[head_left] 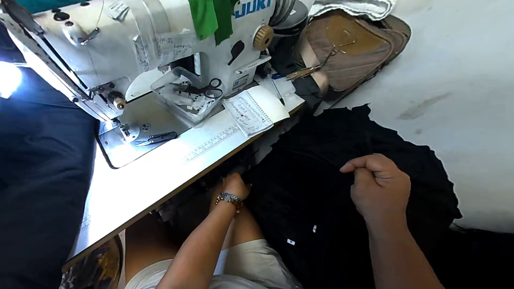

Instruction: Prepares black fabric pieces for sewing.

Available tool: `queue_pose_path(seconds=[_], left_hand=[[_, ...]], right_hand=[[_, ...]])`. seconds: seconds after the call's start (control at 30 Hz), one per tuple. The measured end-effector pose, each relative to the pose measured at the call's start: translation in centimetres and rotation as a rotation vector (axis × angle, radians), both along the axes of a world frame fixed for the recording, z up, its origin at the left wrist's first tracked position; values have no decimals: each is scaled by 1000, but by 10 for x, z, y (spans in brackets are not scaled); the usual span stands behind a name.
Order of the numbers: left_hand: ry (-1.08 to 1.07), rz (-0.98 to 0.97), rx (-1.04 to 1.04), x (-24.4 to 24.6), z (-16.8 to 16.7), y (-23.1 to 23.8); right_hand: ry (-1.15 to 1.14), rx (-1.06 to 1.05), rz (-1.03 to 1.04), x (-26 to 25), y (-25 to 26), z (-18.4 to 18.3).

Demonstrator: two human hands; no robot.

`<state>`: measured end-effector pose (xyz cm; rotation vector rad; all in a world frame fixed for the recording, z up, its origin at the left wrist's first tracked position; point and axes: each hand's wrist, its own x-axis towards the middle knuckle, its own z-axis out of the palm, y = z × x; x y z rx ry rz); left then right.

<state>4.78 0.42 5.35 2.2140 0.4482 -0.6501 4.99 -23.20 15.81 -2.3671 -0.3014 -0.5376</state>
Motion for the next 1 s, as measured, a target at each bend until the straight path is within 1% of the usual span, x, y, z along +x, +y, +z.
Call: queue_pose_path(seconds=[0.1, 0.2, 0.27, 0.33, 0.4, 0.47, 0.5, 0.57, 0.6, 0.63, 0.67, 0.7, 0.73, 0.77, 0.8, 0.83, 0.9, 1.0], left_hand=[[-153, 107, -112, 2, -3, 0], [-296, 107, -275, 5, 5, -1], [-339, 77, -395, 6, 23, -4], [-356, 51, -510, 7, 45, -8], [-355, 92, -622, 10, 65, -15], [-334, 147, -721, 12, 83, -23], [-339, 155, -748, 13, 88, -25], [-400, 143, -763, 16, 89, -27], [-442, 103, -744, 17, 85, -25], [-481, 40, -680, 18, 79, -20], [-498, -42, -552, 18, 71, -15], [-462, -134, -369, 16, 62, -8], [-374, -220, -179, 13, 52, -3], [-252, -285, -36, 8, 42, 0], [-151, -319, 59, 1, 30, 2], [-107, -336, 126, -4, 15, 3], [-23, -337, 167, -11, 0, 5], [-16, -280, 96, -15, 2, 9]], right_hand=[[65, -73, 1, -2, 4, 3], [48, -103, 1, 0, 6, -3], [9, -127, 32, 0, 12, -9], [55, -139, 79, -3, 25, -13], [144, -141, 98, -8, 43, -19], [169, -195, 103, -10, 56, -33], [143, -225, 110, -9, 59, -39], [68, -229, 126, -4, 58, -43], [63, -209, 122, -2, 55, -41], [81, -188, 111, 2, 49, -37], [102, -175, 86, 5, 42, -32], [117, -165, 56, 7, 34, -28], [116, -162, 34, 10, 26, -25], [110, -150, 18, 11, 19, -21], [109, -134, 4, 13, 14, -19], [107, -120, -11, 14, 10, -18], [102, -104, -19, 14, 5, -19], [108, -81, -3, 11, 5, -22]])
